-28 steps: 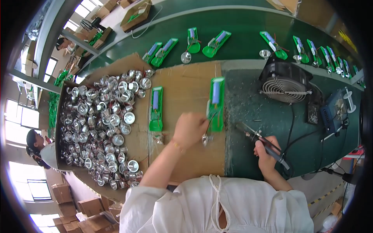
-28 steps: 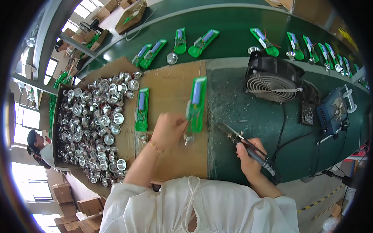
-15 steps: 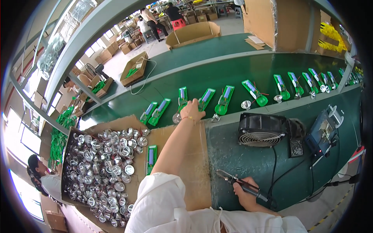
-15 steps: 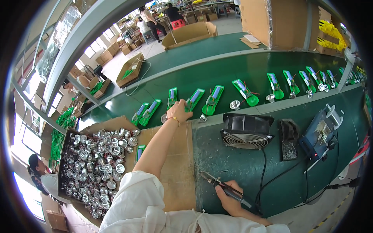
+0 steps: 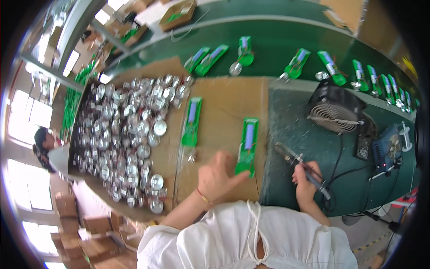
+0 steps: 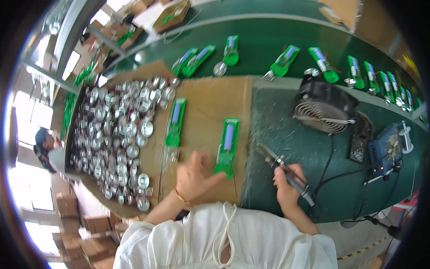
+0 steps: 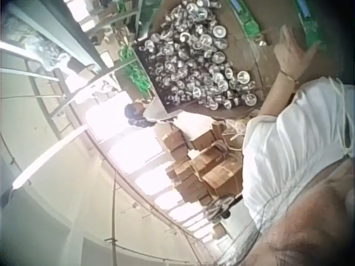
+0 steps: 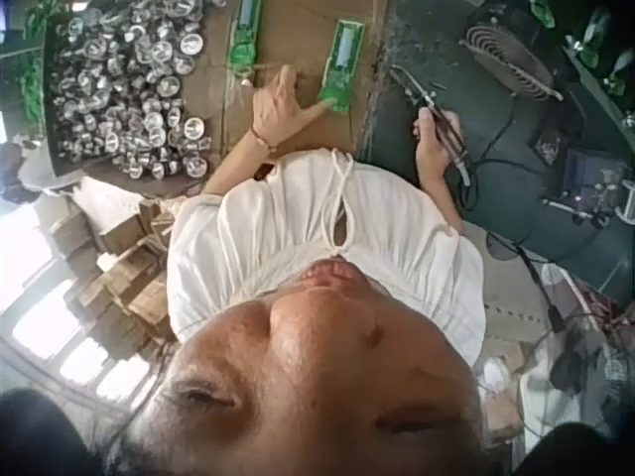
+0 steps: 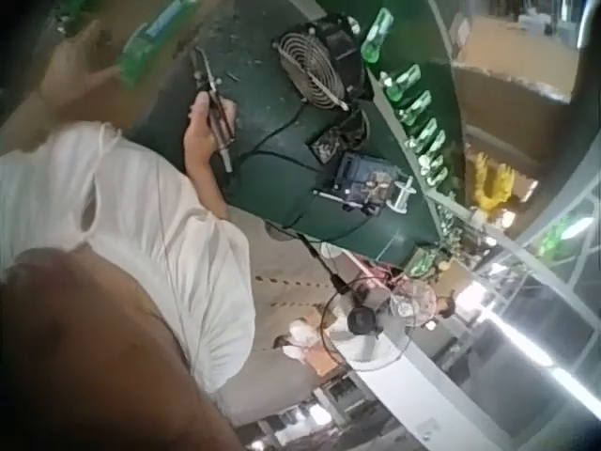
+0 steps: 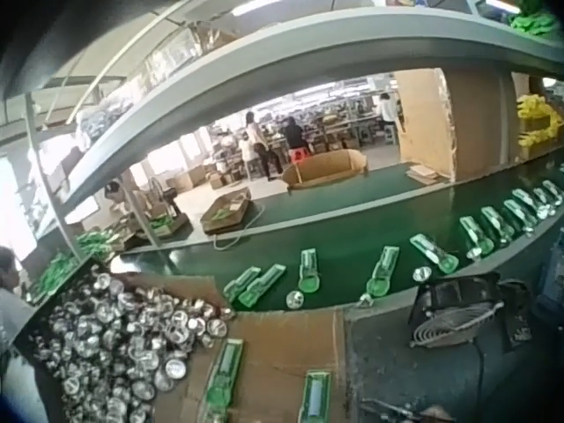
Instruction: Soldering wires onto LED light components at an assembly station.
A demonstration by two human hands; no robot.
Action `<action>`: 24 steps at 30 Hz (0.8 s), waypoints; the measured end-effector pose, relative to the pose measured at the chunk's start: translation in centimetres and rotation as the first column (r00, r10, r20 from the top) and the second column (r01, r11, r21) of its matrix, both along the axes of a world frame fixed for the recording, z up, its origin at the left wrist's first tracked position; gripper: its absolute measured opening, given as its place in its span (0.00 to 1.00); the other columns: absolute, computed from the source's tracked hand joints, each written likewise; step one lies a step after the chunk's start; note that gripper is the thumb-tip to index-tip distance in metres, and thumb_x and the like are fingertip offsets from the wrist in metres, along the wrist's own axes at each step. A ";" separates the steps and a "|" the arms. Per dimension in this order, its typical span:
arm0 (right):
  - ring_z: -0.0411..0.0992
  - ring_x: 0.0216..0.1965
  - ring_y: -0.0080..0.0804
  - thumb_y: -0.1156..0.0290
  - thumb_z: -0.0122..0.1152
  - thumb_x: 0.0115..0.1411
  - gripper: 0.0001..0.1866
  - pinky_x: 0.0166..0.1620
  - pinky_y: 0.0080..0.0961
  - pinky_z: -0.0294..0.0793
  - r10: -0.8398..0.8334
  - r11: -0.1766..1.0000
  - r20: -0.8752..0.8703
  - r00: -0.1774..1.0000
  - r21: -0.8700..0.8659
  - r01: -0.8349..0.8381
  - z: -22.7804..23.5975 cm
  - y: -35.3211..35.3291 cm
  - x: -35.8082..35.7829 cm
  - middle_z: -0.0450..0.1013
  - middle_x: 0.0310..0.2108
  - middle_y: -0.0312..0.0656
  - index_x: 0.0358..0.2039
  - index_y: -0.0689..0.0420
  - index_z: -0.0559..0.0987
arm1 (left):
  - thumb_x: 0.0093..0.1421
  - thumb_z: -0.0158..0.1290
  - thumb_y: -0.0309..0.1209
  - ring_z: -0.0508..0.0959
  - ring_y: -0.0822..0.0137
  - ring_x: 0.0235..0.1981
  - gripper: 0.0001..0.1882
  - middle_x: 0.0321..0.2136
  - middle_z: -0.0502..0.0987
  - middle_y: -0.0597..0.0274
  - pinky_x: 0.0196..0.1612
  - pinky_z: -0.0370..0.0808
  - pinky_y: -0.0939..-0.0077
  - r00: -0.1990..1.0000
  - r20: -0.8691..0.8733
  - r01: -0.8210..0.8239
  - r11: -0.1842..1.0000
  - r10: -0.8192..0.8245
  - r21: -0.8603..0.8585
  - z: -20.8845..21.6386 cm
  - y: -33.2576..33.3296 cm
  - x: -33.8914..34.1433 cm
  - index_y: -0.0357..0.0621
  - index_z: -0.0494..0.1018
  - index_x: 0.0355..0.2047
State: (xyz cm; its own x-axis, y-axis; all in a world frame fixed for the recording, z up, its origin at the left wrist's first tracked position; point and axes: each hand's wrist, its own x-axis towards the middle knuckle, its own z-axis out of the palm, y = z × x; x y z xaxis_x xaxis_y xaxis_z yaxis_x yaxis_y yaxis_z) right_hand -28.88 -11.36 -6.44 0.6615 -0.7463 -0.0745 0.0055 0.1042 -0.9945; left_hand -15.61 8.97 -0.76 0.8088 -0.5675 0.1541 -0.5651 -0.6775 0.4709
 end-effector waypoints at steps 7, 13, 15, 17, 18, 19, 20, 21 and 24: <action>0.63 0.15 0.16 0.73 0.56 0.55 0.06 0.19 0.11 0.61 -0.002 0.997 0.044 0.999 -0.083 0.006 -0.6 0.6 0.2 0.67 0.16 0.36 0.29 0.62 0.70 | 0.48 0.58 0.37 0.75 0.57 0.20 0.11 0.20 0.73 0.59 0.23 0.70 0.66 0.886 0.203 -0.425 0.905 0.418 -0.006 0.7 9.9 2.1 0.45 0.70 0.22; 0.63 0.15 0.17 0.73 0.56 0.55 0.07 0.19 0.12 0.62 0.000 0.994 0.048 0.999 -0.111 0.005 -0.4 1.4 -0.6 0.67 0.16 0.36 0.30 0.62 0.69 | 0.51 0.56 0.43 0.76 0.53 0.23 0.17 0.19 0.76 0.54 0.25 0.70 0.66 0.811 -0.044 -0.576 0.810 0.583 0.113 0.5 9.9 2.8 0.39 0.76 0.21; 0.64 0.15 0.17 0.74 0.56 0.55 0.07 0.19 0.12 0.62 0.020 0.991 0.035 0.999 -0.132 -0.015 0.0 1.8 -1.0 0.68 0.16 0.37 0.30 0.62 0.69 | 0.51 0.56 0.43 0.76 0.54 0.23 0.18 0.19 0.76 0.53 0.26 0.70 0.67 0.788 -0.079 -0.610 0.791 0.611 0.037 -0.2 10.1 5.1 0.37 0.76 0.22; 0.64 0.15 0.17 0.74 0.57 0.55 0.07 0.19 0.12 0.62 0.018 0.990 0.047 0.999 -0.139 -0.012 0.2 2.1 -1.0 0.68 0.16 0.37 0.30 0.62 0.69 | 0.51 0.57 0.43 0.77 0.55 0.23 0.19 0.20 0.77 0.52 0.26 0.70 0.68 0.775 -0.122 -0.628 0.778 0.620 -0.037 -2.6 10.3 7.3 0.36 0.76 0.24; 0.64 0.16 0.17 0.74 0.57 0.55 0.07 0.19 0.12 0.62 0.024 0.990 0.057 0.998 -0.140 -0.016 0.3 2.3 -1.1 0.68 0.16 0.37 0.30 0.62 0.69 | 0.51 0.56 0.41 0.76 0.61 0.21 0.17 0.19 0.76 0.53 0.26 0.70 0.71 0.786 -0.173 -0.616 0.772 0.593 -0.154 -3.9 10.6 8.0 0.35 0.76 0.24; 0.64 0.16 0.17 0.74 0.57 0.55 0.07 0.19 0.12 0.62 0.007 0.989 0.050 0.999 -0.146 0.000 0.4 2.2 -1.3 0.68 0.16 0.37 0.30 0.62 0.69 | 0.52 0.56 0.39 0.76 0.67 0.20 0.15 0.18 0.76 0.55 0.25 0.69 0.74 0.804 -0.228 -0.595 0.758 0.550 -0.269 -4.1 9.7 8.2 0.35 0.76 0.25; 0.64 0.16 0.17 0.74 0.57 0.55 0.07 0.19 0.12 0.63 0.004 0.988 0.056 0.998 -0.154 0.005 0.5 2.2 -1.5 0.68 0.17 0.37 0.30 0.62 0.69 | 0.53 0.56 0.36 0.73 0.73 0.20 0.13 0.17 0.76 0.58 0.25 0.68 0.78 0.833 -0.303 -0.552 0.721 0.463 -0.419 -4.0 9.2 7.8 0.35 0.76 0.26; 0.64 0.16 0.17 0.74 0.57 0.55 0.07 0.19 0.12 0.63 0.000 0.987 0.061 0.998 -0.161 0.009 0.6 2.2 -1.6 0.68 0.17 0.38 0.30 0.62 0.69 | 0.54 0.55 0.33 0.71 0.78 0.20 0.11 0.17 0.75 0.62 0.25 0.67 0.81 0.858 -0.363 -0.512 0.655 0.363 -0.557 -3.8 8.9 6.9 0.35 0.76 0.26; 0.65 0.16 0.18 0.74 0.57 0.55 0.08 0.20 0.13 0.64 0.029 0.989 0.088 0.996 -0.148 -0.015 1.1 2.5 -2.2 0.68 0.17 0.39 0.30 0.63 0.69 | 0.56 0.53 0.29 0.70 0.81 0.22 0.09 0.20 0.76 0.67 0.25 0.67 0.85 0.894 -0.289 -0.442 0.782 0.342 -0.440 -2.3 8.7 3.9 0.33 0.76 0.28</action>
State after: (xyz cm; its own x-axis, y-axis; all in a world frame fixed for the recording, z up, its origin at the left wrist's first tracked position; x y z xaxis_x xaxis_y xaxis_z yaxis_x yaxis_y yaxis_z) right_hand -31.07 -8.85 -5.29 0.6768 -0.7300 0.0953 0.0946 -0.0422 -0.9946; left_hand -11.73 17.63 -3.04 0.9854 -0.0866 0.1469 -0.1704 -0.4781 0.8616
